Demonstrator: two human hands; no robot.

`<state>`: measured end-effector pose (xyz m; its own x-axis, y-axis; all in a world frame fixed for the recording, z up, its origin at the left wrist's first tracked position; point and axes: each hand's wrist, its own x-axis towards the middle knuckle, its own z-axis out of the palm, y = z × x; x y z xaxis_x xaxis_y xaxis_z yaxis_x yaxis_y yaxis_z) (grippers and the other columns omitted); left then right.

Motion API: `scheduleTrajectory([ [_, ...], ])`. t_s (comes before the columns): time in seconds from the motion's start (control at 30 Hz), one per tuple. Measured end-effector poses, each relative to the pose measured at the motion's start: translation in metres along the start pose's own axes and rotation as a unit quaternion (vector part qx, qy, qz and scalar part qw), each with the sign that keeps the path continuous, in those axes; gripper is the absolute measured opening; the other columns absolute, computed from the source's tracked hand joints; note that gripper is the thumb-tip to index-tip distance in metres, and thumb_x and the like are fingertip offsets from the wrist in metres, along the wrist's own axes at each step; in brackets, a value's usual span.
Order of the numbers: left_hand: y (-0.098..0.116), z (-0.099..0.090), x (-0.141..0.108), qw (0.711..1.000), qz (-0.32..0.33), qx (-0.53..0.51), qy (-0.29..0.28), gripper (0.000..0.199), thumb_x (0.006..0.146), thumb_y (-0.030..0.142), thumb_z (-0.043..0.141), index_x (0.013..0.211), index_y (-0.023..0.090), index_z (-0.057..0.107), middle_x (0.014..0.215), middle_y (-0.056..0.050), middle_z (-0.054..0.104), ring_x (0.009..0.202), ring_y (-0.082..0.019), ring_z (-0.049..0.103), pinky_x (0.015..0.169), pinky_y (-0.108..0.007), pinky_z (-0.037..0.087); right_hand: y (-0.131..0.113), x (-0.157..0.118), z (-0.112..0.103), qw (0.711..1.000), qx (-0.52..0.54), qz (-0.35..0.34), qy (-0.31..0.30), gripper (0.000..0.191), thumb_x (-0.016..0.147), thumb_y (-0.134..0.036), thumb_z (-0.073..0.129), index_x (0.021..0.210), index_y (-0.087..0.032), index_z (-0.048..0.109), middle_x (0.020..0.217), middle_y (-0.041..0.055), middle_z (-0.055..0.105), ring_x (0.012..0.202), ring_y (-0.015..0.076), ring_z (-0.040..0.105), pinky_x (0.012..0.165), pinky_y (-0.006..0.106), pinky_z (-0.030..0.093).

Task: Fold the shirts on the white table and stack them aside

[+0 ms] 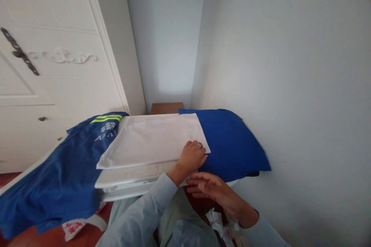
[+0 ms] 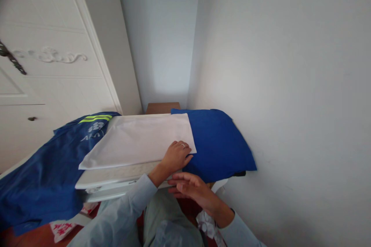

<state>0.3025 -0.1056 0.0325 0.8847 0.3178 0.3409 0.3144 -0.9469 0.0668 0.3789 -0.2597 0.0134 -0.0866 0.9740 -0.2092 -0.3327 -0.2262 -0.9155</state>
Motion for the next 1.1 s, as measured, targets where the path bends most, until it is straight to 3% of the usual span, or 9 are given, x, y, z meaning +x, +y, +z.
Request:
scheduleTrajectory([
  [0.13, 0.001, 0.009, 0.002, 0.999, -0.012, -0.004, 0.030, 0.020, 0.097, 0.020, 0.054, 0.087, 0.016, 0.071, 0.093, -0.009, 0.071, 0.092, -0.022, 0.064, 0.081, -0.037, 0.047, -0.004, -0.001, -0.007, 1.000, 0.003, 0.001, 0.006, 0.061, 0.074, -0.053, 0.084, 0.121, -0.018, 0.066, 0.130, 0.0168, 0.069, 0.114, 0.0300, 0.069, 0.104, 0.051, 0.048],
  [0.37, 0.000, 0.006, 0.000, 0.971, -0.108, -0.132, 0.170, 0.020, 0.097, 0.019, 0.052, 0.086, 0.019, 0.070, 0.088, -0.007, 0.073, 0.086, -0.020, 0.066, 0.081, -0.034, 0.049, -0.023, 0.012, -0.037, 0.993, 0.099, -0.014, 0.069, 0.047, 0.084, -0.049, 0.076, 0.115, -0.016, 0.067, 0.124, 0.0172, 0.071, 0.109, 0.0280, 0.071, 0.103, 0.048, 0.050],
  [0.47, 0.002, 0.005, -0.001, 0.958, -0.115, -0.163, 0.208, 0.020, 0.097, 0.020, 0.052, 0.087, 0.020, 0.070, 0.088, -0.007, 0.074, 0.087, -0.021, 0.066, 0.083, -0.034, 0.050, -0.040, 0.035, -0.061, 0.983, 0.169, 0.014, 0.068, 0.047, 0.096, -0.055, 0.057, 0.109, -0.011, 0.067, 0.115, 0.0190, 0.073, 0.108, 0.0246, 0.071, 0.104, 0.043, 0.050],
  [0.57, 0.006, 0.007, 0.000, 0.957, -0.109, -0.166, 0.213, 0.018, 0.096, 0.019, 0.055, 0.087, 0.020, 0.070, 0.091, -0.007, 0.075, 0.087, -0.021, 0.067, 0.082, -0.035, 0.051, -0.062, 0.068, -0.078, 0.980, 0.182, 0.030, 0.067, 0.057, 0.102, -0.058, 0.037, 0.102, -0.009, 0.066, 0.099, 0.0170, 0.075, 0.095, 0.0209, 0.073, 0.100, 0.037, 0.051],
  [0.77, 0.017, 0.010, -0.003, 0.955, -0.086, -0.166, 0.231, 0.017, 0.095, 0.020, 0.056, 0.089, 0.020, 0.071, 0.092, -0.007, 0.076, 0.087, -0.022, 0.069, 0.080, -0.036, 0.051, -0.111, 0.136, -0.078, 0.985, 0.098, 0.096, 0.101, 0.070, 0.104, -0.058, 0.016, 0.110, -0.010, 0.067, 0.093, 0.0145, 0.077, 0.099, 0.0266, 0.072, 0.096, 0.044, 0.053],
  [0.87, 0.022, 0.009, -0.007, 0.954, -0.063, -0.181, 0.230, 0.019, 0.096, 0.021, 0.054, 0.089, 0.020, 0.071, 0.091, -0.007, 0.076, 0.087, -0.021, 0.069, 0.080, -0.036, 0.051, -0.127, 0.165, -0.078, 0.985, 0.040, 0.096, 0.134, 0.063, 0.106, -0.052, 0.022, 0.108, -0.009, 0.068, 0.090, 0.0150, 0.077, 0.093, 0.0260, 0.074, 0.093, 0.042, 0.054],
  [1.0, 0.028, 0.007, -0.020, 0.955, -0.042, -0.214, 0.201, 0.016, 0.095, 0.020, 0.056, 0.090, 0.020, 0.071, 0.090, -0.007, 0.076, 0.088, -0.021, 0.069, 0.082, -0.036, 0.052, -0.137, 0.198, -0.087, 0.978, -0.076, 0.039, 0.191, 0.039, 0.100, -0.045, 0.050, 0.100, -0.011, 0.069, 0.080, 0.0116, 0.077, 0.080, 0.0237, 0.074, 0.086, 0.037, 0.058],
  [1.1, 0.028, 0.006, -0.048, 0.937, -0.065, -0.249, 0.237, 0.018, 0.094, 0.024, 0.058, 0.108, 0.020, 0.070, 0.110, -0.011, 0.074, 0.105, -0.024, 0.067, 0.092, -0.041, 0.053, -0.138, 0.214, -0.094, 0.972, -0.116, 0.033, 0.203, 0.025, 0.094, -0.037, 0.062, 0.093, -0.013, 0.070, 0.072, 0.0091, 0.075, 0.074, 0.0230, 0.073, 0.081, 0.037, 0.059],
])
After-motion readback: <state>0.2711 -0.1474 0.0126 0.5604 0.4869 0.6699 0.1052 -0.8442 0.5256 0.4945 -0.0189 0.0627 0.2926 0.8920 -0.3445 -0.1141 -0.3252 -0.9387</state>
